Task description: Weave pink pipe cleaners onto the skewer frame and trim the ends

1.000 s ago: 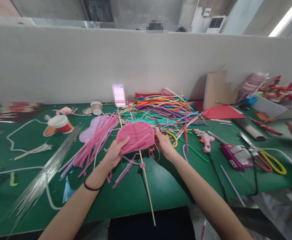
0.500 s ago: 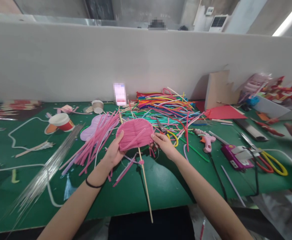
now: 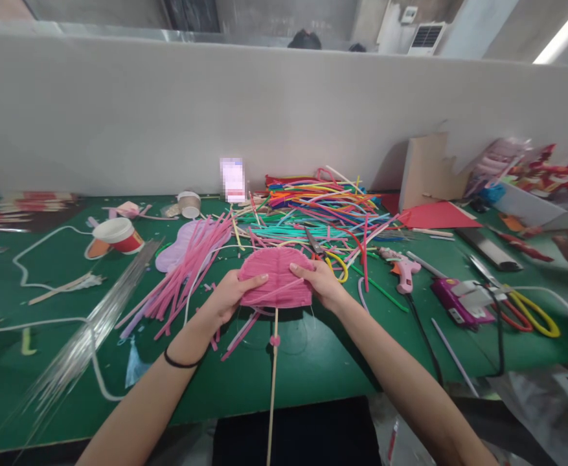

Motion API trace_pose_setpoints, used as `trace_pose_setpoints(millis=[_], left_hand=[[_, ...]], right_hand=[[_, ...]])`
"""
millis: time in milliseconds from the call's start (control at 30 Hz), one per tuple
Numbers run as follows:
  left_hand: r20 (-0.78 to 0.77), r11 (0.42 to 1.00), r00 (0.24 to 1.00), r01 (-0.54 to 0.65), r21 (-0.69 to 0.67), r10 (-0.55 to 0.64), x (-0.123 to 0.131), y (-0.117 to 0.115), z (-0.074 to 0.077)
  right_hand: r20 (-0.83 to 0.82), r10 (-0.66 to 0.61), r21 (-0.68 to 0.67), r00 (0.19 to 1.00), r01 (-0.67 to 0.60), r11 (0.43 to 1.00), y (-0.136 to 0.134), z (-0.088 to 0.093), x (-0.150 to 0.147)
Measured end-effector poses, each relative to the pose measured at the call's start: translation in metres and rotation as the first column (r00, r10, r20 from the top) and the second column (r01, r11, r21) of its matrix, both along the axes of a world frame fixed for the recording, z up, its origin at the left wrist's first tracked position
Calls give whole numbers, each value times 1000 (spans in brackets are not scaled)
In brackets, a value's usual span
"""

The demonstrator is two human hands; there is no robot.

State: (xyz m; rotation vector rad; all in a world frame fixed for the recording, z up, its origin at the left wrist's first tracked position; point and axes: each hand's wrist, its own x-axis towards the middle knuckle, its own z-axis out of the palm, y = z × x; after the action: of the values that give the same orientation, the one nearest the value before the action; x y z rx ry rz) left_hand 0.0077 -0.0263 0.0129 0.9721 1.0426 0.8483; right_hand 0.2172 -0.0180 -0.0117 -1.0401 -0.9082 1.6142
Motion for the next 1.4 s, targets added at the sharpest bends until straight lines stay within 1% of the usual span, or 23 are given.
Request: trace_pose_setpoints(millis=[167,267,400,500,633,733,967,1133,1200,1267,1333,1400], left_hand=[[9,1000,1000,-2,17,2,1,2,-2],[4,1000,1000,20,2,-20,-1,4,-3],[27,998,999,-42,-40,43,-4,7,-2],[32,997,998,-56,-53,58,-4,8,-1],[-22,995,996,-92,-26,91,-1,7,0],[-57,993,992,-118,-15,117,-1,7,-1],[-50,995,993,-103,-16,102,-4,9,2],[-25,990,991,-133,-37,132,-4,11,1],[-10,992,993,-121,-45,121,-5,13,0],[-22,995,997,-82,-62,80,-8,15,-1],[-58,996,998,-29,-87,24,-10,16,-2],[-87,995,996,9,-98,-18,-12,17,-1]], right_hand=[[-2,-6,-22,1000,6,1000,2,0,3],[49,6,-7,999,-5,1000,1,1,4],[140,63,23,988,-67,997,-2,3,2],[144,106,14,984,-109,994,-5,4,-4],[90,60,-13,994,-59,998,-7,4,-12],[91,12,-9,996,-11,1000,-6,3,-13],[157,-4,34,988,-1,999,-2,0,-11],[132,-23,26,991,20,999,-4,1,-12],[123,-27,23,992,24,999,-4,1,-12],[122,-14,17,992,12,1000,-3,0,-12],[131,23,4,991,-24,1000,-2,-1,-10],[132,92,-20,987,-90,996,-1,-2,-7]])
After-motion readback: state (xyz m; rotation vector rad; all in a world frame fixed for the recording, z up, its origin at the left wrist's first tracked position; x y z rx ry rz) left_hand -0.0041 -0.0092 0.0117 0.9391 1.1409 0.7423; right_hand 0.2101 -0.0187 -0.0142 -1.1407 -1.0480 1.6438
